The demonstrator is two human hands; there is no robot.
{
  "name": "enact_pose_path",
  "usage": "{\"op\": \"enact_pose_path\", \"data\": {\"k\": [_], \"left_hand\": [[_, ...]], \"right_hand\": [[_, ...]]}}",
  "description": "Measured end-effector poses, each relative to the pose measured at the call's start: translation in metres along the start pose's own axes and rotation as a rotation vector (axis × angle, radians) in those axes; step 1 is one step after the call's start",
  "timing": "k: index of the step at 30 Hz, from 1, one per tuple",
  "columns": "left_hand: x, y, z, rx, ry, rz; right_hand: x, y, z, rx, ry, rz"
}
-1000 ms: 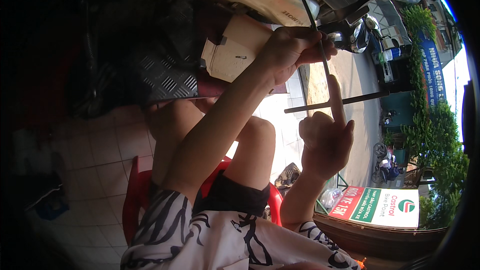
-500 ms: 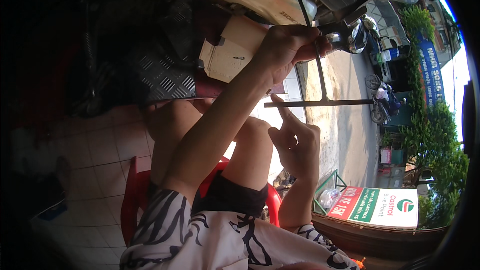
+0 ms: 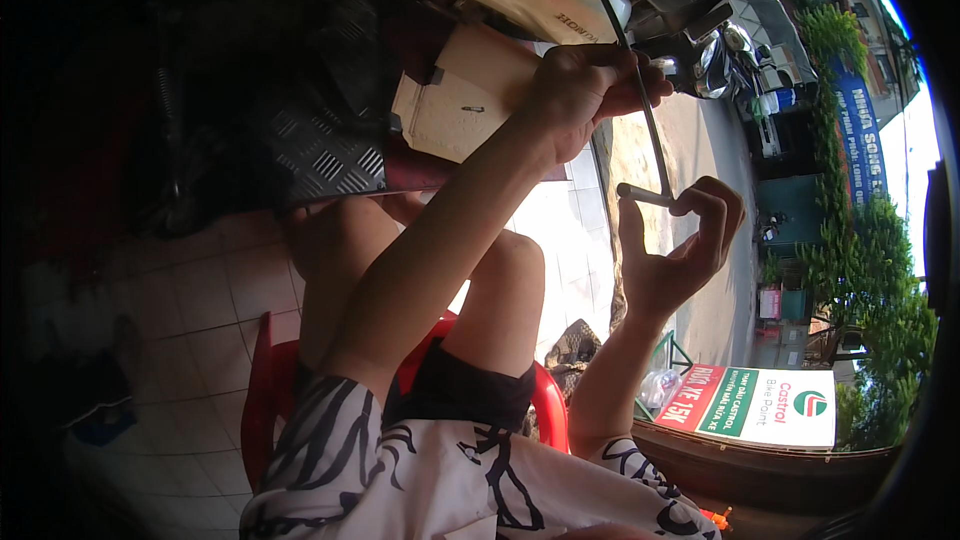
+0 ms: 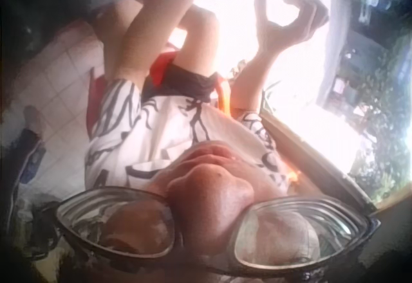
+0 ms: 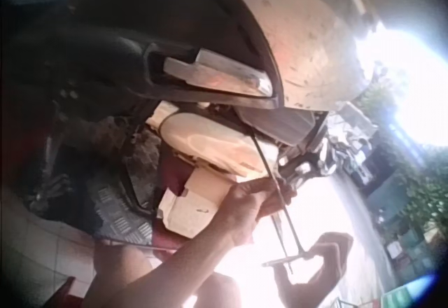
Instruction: The person works on a motorcycle using a T-handle socket wrench to loosen or tighten a bolt near the engine and exhaust area, then handles small metal pieces by hand.
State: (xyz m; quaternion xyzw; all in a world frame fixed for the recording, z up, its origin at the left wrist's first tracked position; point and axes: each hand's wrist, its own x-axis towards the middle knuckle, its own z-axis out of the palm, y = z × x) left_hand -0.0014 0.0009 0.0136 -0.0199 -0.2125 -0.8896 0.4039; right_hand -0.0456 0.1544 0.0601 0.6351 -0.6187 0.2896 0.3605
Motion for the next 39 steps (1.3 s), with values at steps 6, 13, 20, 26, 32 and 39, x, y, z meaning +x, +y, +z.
{"op": "enact_pose_path", "data": {"k": [6, 13, 20, 26, 32, 39], "left_hand": [[0.0, -0.001, -0.005, -0.004, 0.02, -0.059], [0.018, 0.01, -0.045, 0.26, 0.058, -0.044], [0.051, -0.02, -0.17, 1.537, 0.463, 0.181], [0.042, -0.053, -0.185, 2.009, 0.232, 0.018], [0.054, -0.072, -0.228, 2.156, 0.26, 0.042], [0.058, -0.095, -0.264, 2.206, 0.211, 0.343]], "right_hand": [[0.014, 0.008, 0.024, 0.312, -0.341, 0.234], [0.003, 0.018, 0.039, 0.326, -0.279, 0.173], [-0.008, -0.001, 0.044, 1.209, 0.033, 0.831], [-0.034, 0.005, 0.038, 1.129, 0.057, 0.865], [-0.087, 0.018, 0.016, 1.203, 0.214, 1.173], [-0.167, 0.034, 0.005, 0.991, 0.14, 1.366]]}}
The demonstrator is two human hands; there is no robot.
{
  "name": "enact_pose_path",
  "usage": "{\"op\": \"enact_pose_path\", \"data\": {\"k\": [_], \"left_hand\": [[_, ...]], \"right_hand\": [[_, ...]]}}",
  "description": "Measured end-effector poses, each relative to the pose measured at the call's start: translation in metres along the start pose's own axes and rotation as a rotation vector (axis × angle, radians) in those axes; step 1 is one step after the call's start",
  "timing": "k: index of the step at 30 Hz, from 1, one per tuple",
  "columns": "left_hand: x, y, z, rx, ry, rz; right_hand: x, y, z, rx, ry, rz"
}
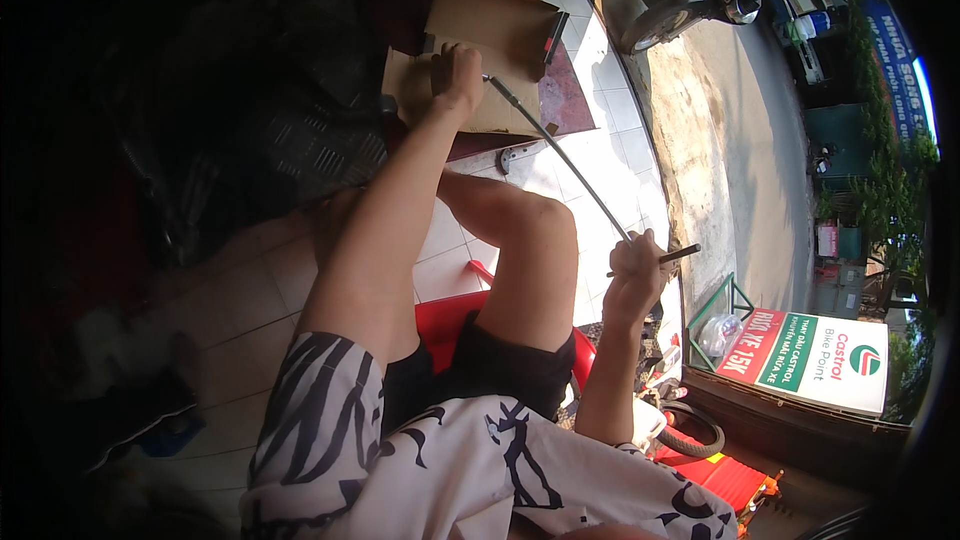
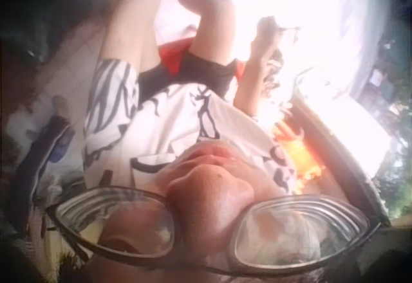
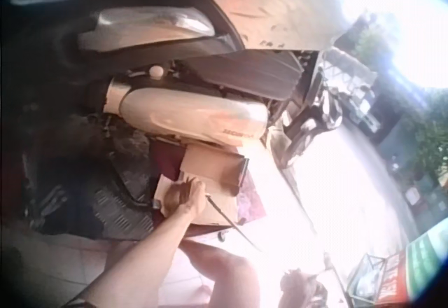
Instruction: The person works on a motorcycle using a T-handle socket wrench to loosen or tighten a bolt near the engine and exhaust area, then handles small metal pieces by hand.
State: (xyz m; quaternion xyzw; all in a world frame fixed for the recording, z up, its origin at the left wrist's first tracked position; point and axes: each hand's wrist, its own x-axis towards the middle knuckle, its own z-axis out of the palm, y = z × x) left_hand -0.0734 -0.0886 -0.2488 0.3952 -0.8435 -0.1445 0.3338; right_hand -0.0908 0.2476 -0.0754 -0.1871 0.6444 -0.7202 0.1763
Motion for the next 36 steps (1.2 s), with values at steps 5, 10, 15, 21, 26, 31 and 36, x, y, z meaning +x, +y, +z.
{"op": "enact_pose_path", "data": {"k": [5, 10, 15, 21, 26, 31, 36], "left_hand": [[0.014, 0.034, -0.042, -0.559, -0.137, -0.195], [0.019, 0.044, -0.067, -1.011, -0.266, -0.328], [0.02, 0.049, -0.087, -1.313, -0.41, -0.444], [0.021, 0.056, -0.09, -1.386, -0.477, -0.444], [0.019, 0.062, -0.083, -1.415, -0.469, -0.434], [0.019, 0.062, -0.081, -1.53, -0.447, -0.524], [0.009, 0.078, -0.082, -1.436, -0.284, -0.59]], "right_hand": [[-0.002, 0.016, -0.019, 0.08, 0.041, 0.008], [-0.007, 0.024, -0.018, 0.139, 0.128, 0.028], [-0.015, 0.029, -0.013, 0.135, 0.156, -0.017], [-0.02, 0.032, -0.019, 0.162, 0.075, -0.034], [-0.017, 0.034, -0.024, 0.12, 0.08, -0.068], [-0.018, 0.035, -0.02, 0.16, 0.099, -0.06], [-0.024, 0.037, -0.009, 0.192, 0.106, 0.002]]}}
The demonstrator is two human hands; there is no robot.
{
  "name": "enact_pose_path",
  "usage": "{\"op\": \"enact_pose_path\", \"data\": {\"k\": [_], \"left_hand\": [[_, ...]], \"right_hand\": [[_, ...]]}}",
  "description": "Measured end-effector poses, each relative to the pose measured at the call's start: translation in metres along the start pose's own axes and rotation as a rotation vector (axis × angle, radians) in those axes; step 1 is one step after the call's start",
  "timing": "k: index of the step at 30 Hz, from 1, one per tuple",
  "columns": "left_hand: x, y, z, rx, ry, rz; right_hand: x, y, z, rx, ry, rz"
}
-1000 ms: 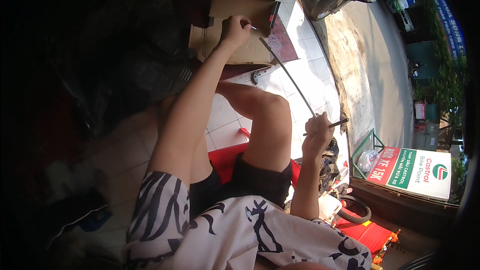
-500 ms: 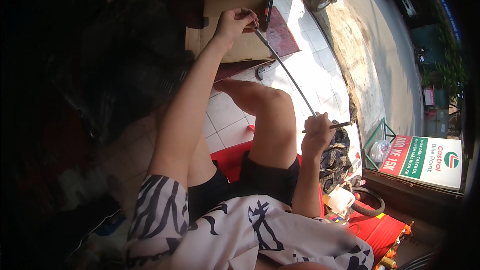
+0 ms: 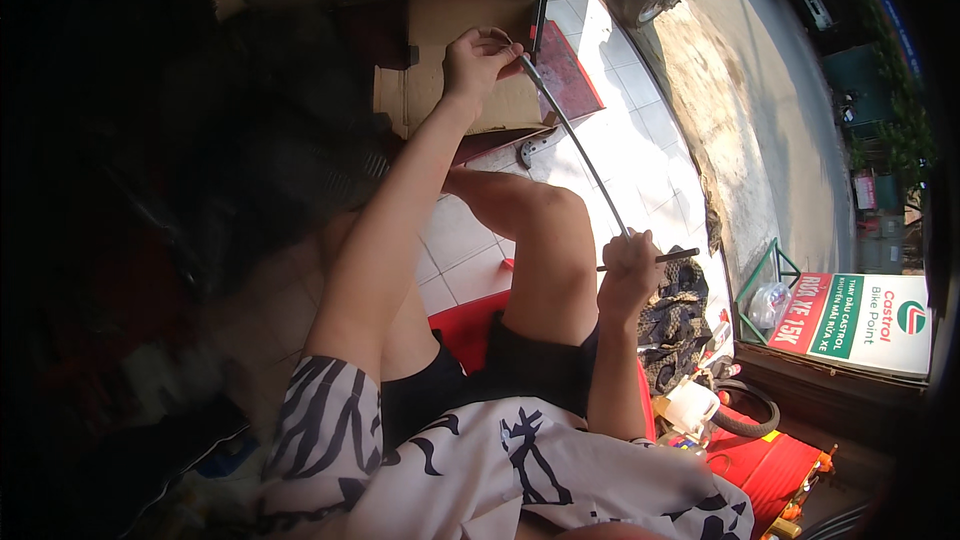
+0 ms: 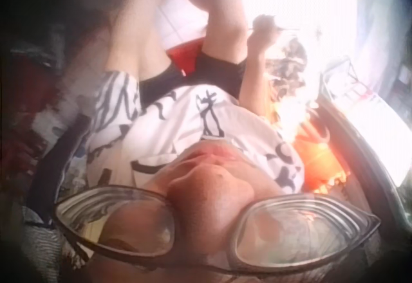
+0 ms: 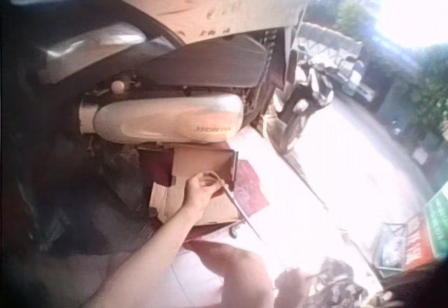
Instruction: The person works on a motorcycle using a T-handle socket wrench to loosen or tighten a bolt near the engine and exhaust area, then handles small metal pieces by hand.
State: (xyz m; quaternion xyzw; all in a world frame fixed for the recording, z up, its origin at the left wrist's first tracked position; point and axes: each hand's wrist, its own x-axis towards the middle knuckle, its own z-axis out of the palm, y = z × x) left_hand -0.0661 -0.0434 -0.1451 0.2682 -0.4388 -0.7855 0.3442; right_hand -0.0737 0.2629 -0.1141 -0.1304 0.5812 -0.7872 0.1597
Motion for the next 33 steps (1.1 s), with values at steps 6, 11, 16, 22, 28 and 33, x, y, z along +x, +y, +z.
{"op": "enact_pose_path", "data": {"k": [6, 11, 16, 22, 28, 33], "left_hand": [[-0.01, -0.003, 0.019, -0.039, 0.066, 0.128], [-0.012, 0.001, 0.027, -0.053, 0.044, 0.181], [-0.022, 0.014, 0.043, 0.052, 0.016, 0.163], [-0.035, 0.039, 0.061, 0.136, -0.097, 0.419], [-0.035, 0.084, 0.072, 0.192, -0.306, 0.367], [-0.008, 0.086, 0.088, 0.094, -0.325, 0.284]], "right_hand": [[-0.025, 0.009, 0.029, -0.075, -0.098, -0.037], [-0.038, 0.016, 0.033, -0.204, -0.18, -0.103], [-0.037, 0.016, 0.033, -0.346, -0.204, -0.271], [-0.032, 0.002, 0.035, -0.431, -0.202, -0.449], [-0.001, -0.031, 0.038, -0.435, -0.149, -0.511], [0.041, -0.053, 0.035, -0.345, -0.24, -0.49]]}}
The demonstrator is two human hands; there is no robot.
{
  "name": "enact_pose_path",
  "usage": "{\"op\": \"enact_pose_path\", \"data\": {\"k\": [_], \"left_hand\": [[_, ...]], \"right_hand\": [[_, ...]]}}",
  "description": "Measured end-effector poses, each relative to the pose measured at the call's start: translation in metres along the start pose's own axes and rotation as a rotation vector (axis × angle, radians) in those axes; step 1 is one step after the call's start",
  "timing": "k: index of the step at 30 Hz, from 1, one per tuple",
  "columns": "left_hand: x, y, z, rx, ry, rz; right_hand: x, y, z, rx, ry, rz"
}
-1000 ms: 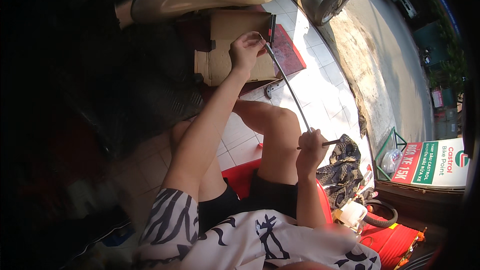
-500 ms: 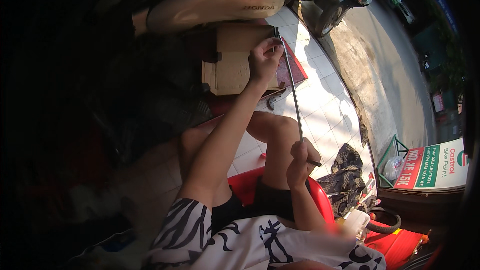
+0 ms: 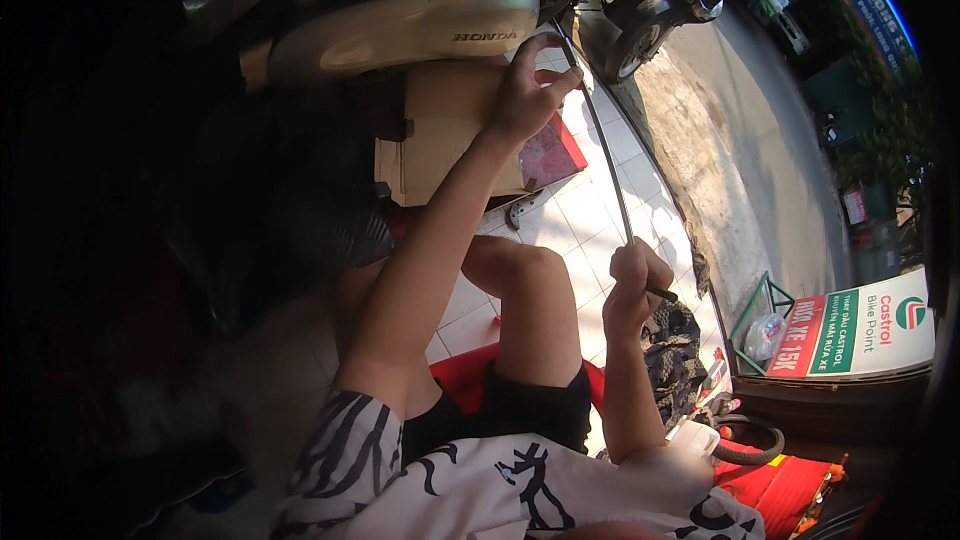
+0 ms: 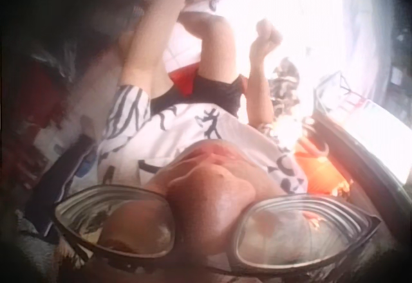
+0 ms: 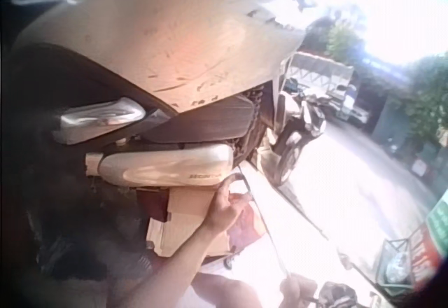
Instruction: The person works on a motorcycle using a T-handle socket wrench to loosen or tighten a bolt near the engine and exhaust area, then handles small metal pieces by hand.
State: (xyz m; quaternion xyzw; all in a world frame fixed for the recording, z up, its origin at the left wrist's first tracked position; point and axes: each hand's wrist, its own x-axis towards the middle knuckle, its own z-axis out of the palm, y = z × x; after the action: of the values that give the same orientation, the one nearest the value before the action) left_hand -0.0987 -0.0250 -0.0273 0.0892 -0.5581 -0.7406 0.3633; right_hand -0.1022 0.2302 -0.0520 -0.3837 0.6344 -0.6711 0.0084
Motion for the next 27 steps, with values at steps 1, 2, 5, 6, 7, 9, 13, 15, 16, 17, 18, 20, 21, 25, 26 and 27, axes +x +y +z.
{"op": "enact_pose_path", "data": {"k": [1, 2, 5, 6, 7, 9, 13, 15, 16, 17, 18, 20, 21, 25, 26, 27], "left_hand": [[0.006, -0.001, 0.006, -0.018, 0.042, 0.004], [0.013, -0.002, 0.015, -0.036, 0.084, 0.008], [0.036, -0.009, 0.029, -0.068, 0.163, 0.029], [0.042, -0.01, 0.034, -0.081, 0.172, 0.033], [0.046, -0.011, 0.038, -0.102, 0.185, 0.059], [0.053, -0.012, 0.044, -0.143, 0.214, 0.111], [0.06, -0.014, 0.052, -0.161, 0.285, 0.115], [0.06, -0.014, 0.057, -0.118, 0.337, 0.092], [0.06, -0.013, 0.059, -0.095, 0.364, 0.083], [0.06, -0.013, 0.061, -0.11, 0.38, 0.075], [0.061, -0.012, 0.064, -0.13, 0.396, 0.067], [0.062, -0.011, 0.068, -0.174, 0.421, 0.061], [0.063, -0.01, 0.069, -0.194, 0.432, 0.064], [0.065, -0.006, 0.074, -0.191, 0.481, 0.056], [0.066, -0.005, 0.074, -0.191, 0.477, 0.049], [0.067, -0.005, 0.073, -0.191, 0.475, 0.04]], "right_hand": [[0.01, 0.001, -0.004, 0.004, -0.007, 0.01], [0.021, 0.002, -0.005, 0.013, 0.007, 0.002], [0.053, 0.0, -0.012, -0.019, -0.016, 0.086], [0.064, 0.004, -0.016, -0.017, -0.03, 0.028], [0.073, 0.005, -0.019, -0.016, -0.024, 0.006], [0.09, 0.005, -0.023, -0.005, -0.06, -0.027], [0.117, 0.004, -0.034, -0.078, -0.139, -0.095], [0.127, 0.006, -0.044, -0.095, -0.185, -0.13], [0.129, 0.004, -0.045, -0.083, -0.166, -0.085], [0.132, 0.003, -0.047, -0.101, -0.177, -0.103], [0.137, 0.003, -0.049, -0.122, -0.188, -0.122], [0.144, -0.001, -0.05, -0.15, -0.192, -0.172], [0.147, -0.003, -0.05, -0.152, -0.199, -0.175], [0.159, -0.007, -0.053, -0.208, -0.237, -0.185], [0.16, -0.008, -0.053, -0.233, -0.249, -0.187], [0.161, -0.01, -0.052, -0.245, -0.247, -0.185]]}}
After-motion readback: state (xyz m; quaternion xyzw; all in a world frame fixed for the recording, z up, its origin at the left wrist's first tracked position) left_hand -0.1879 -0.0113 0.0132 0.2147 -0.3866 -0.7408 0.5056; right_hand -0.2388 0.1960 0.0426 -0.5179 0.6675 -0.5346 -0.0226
